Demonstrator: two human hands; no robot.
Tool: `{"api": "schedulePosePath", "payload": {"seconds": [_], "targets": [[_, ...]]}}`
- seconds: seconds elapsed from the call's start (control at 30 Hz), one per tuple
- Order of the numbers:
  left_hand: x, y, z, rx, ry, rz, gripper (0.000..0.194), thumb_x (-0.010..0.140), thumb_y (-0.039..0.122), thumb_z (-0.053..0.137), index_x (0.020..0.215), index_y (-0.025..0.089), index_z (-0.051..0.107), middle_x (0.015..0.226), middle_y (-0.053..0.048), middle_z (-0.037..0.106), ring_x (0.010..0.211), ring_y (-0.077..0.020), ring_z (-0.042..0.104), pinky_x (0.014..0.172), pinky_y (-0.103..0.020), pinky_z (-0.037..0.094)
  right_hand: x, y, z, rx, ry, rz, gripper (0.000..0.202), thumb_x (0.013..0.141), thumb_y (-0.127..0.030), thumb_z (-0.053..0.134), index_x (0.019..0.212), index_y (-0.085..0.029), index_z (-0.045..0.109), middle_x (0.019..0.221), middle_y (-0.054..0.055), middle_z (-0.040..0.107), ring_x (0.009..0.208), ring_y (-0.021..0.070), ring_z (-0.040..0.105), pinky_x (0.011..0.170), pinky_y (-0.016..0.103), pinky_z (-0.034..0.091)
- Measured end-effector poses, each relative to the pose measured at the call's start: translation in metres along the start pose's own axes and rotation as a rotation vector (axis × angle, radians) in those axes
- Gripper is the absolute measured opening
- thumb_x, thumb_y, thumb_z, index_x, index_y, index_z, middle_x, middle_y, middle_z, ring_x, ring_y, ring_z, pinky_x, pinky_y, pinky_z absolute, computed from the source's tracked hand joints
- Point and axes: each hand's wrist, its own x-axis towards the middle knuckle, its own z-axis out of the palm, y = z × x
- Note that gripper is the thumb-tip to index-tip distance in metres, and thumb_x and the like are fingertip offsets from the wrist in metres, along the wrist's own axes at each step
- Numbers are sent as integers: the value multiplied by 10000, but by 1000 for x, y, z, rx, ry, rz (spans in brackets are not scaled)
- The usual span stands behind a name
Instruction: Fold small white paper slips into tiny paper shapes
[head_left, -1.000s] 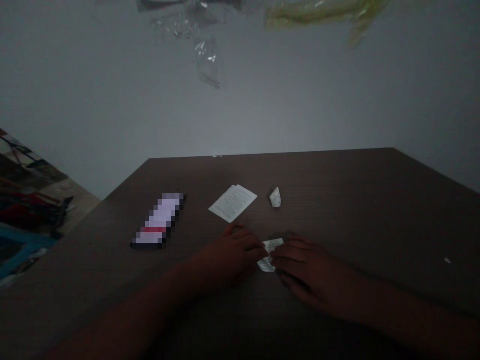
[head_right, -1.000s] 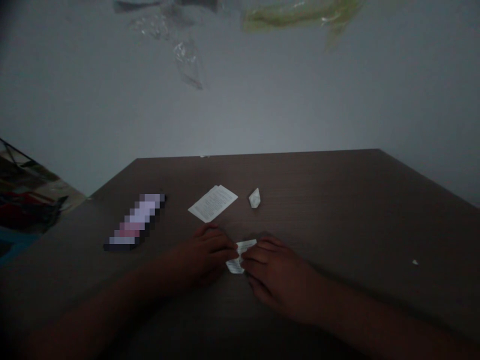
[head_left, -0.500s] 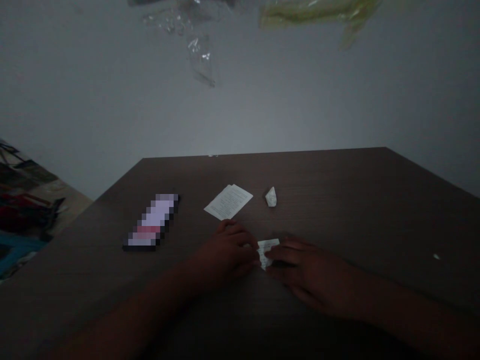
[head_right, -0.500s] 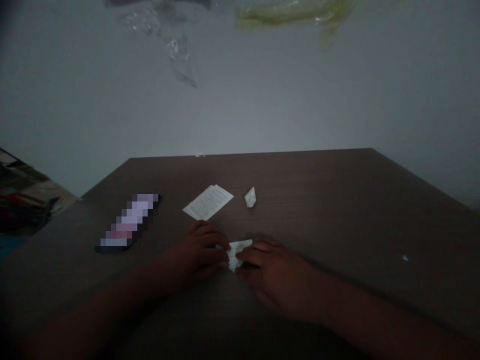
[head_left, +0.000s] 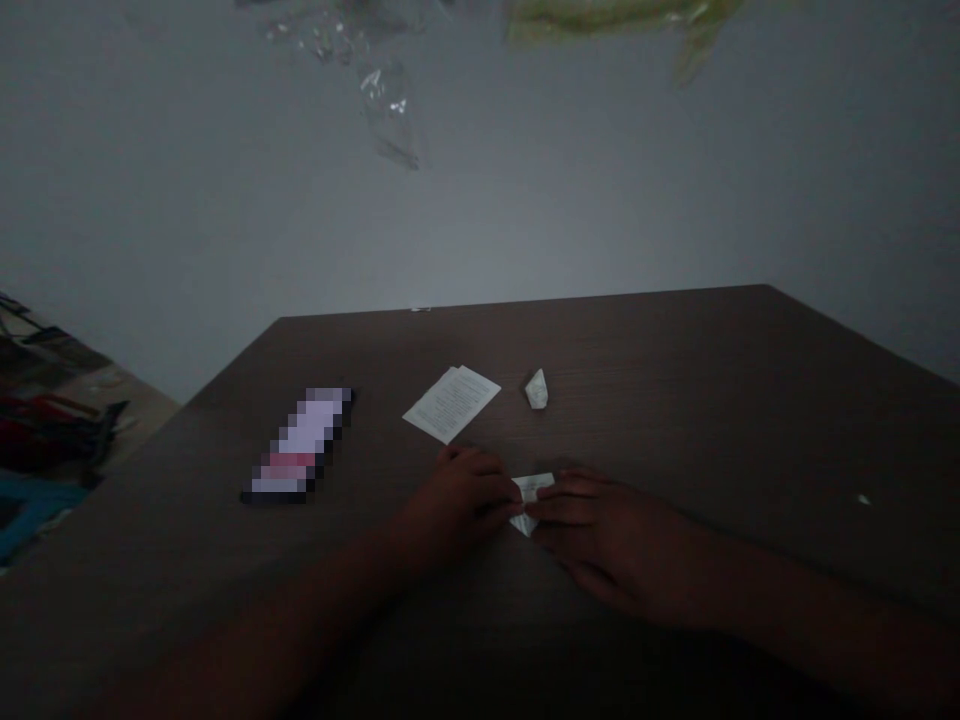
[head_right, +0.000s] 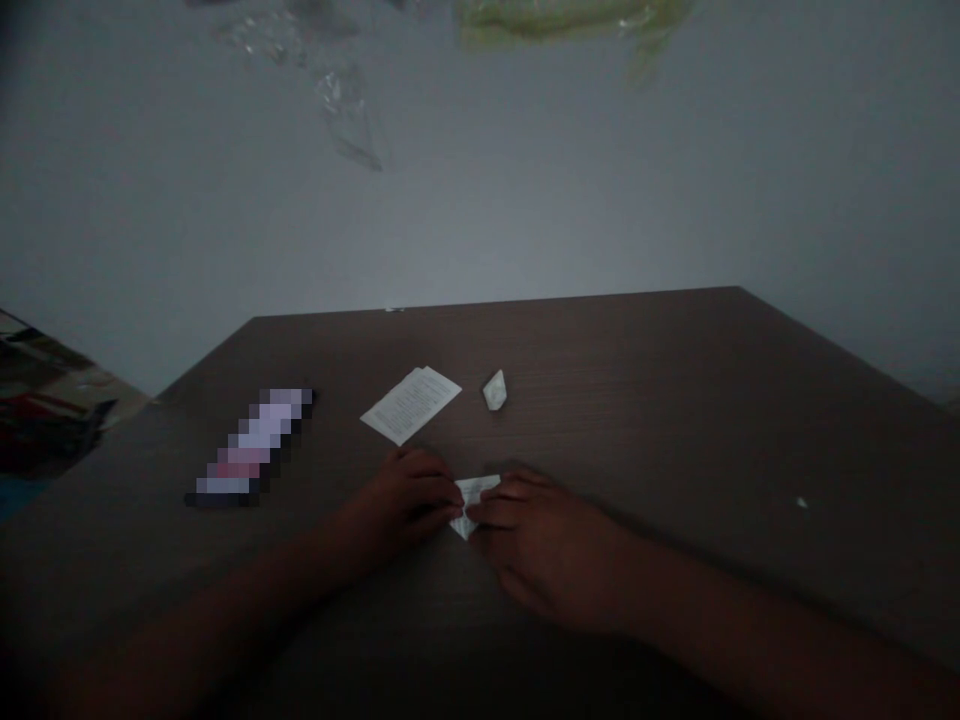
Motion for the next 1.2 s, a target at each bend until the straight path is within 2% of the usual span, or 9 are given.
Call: {"api": "schedulePosePath", "payload": {"seconds": [0.13,0.3,0.5,0.67,0.8,0.93,1.07,1.2], "targets": [[1,1,1,14,-24,-21,123,1111,180,758,1136,263,846,1164,-5,826,1172,-256,747,1107,-420,445,-1,3,3,55,4,-22,331,1132,-147,620,1395,-215,810,1414,114,857,1329,297,782,1292,544,559],[2,3,0,21,-2,-8,126,1108,158,739,1104,244,832,1145,-6,826,1145,-256,751,1089,-420,451,1,0,0,68,-7,-25,375,1080,-133,672,1425,-208,798,1453,127,830,1311,320,757,1228,544,597],[1,1,6,-23,31,-21,105,1110,174,743,1132,246,817,1162,2,814,1158,-257,746,1116,-426,456,4,-9,-2,23,-46,-8,335,1076,-138,668,1370,-167,826,1430,172,814,1296,355,745,1188,566,620],[2,0,9,-30,65,-64,116,1083,168,791,1183,227,784,1196,-24,798,1157,-263,739,1126,-445,479,3,-9,1,1,-36,24,370,1050,-120,686,1384,-200,825,1437,155,810,1288,364,736,1181,594,613],[-1,-2,4,-24,25,-1,50,1102,209,782,1122,241,815,1193,-29,802,1168,-264,739,1135,-440,488,3,-8,-1,53,-36,27,350,1050,-104,690,1349,-216,832,1398,128,824,1278,332,755,1229,579,577],[-9,-2,-1,-27,-3,23,185,1055,204,843,1235,246,832,1296,-49,799,1254,-281,724,1184,-451,493,2,-7,-1,95,-13,47,317,1082,-128,676,1341,-228,829,1303,95,858,1226,301,777,1254,545,560],[-12,0,-2,-55,-16,-22,246,1033,163,852,1263,250,850,1320,-59,799,1273,-289,718,1214,-485,496,0,-5,1,108,13,56,302,1120,-162,640,1341,-245,827,1356,95,865,1254,291,789,1295,555,531],[-12,3,0,-73,-2,-58,285,1006,166,883,1270,272,859,1341,-49,790,1306,-291,710,1240,-488,507,-1,-4,2,112,1,54,282,1151,-184,609,1334,-204,823,1390,125,854,1272,297,788,1292,557,532]]}}
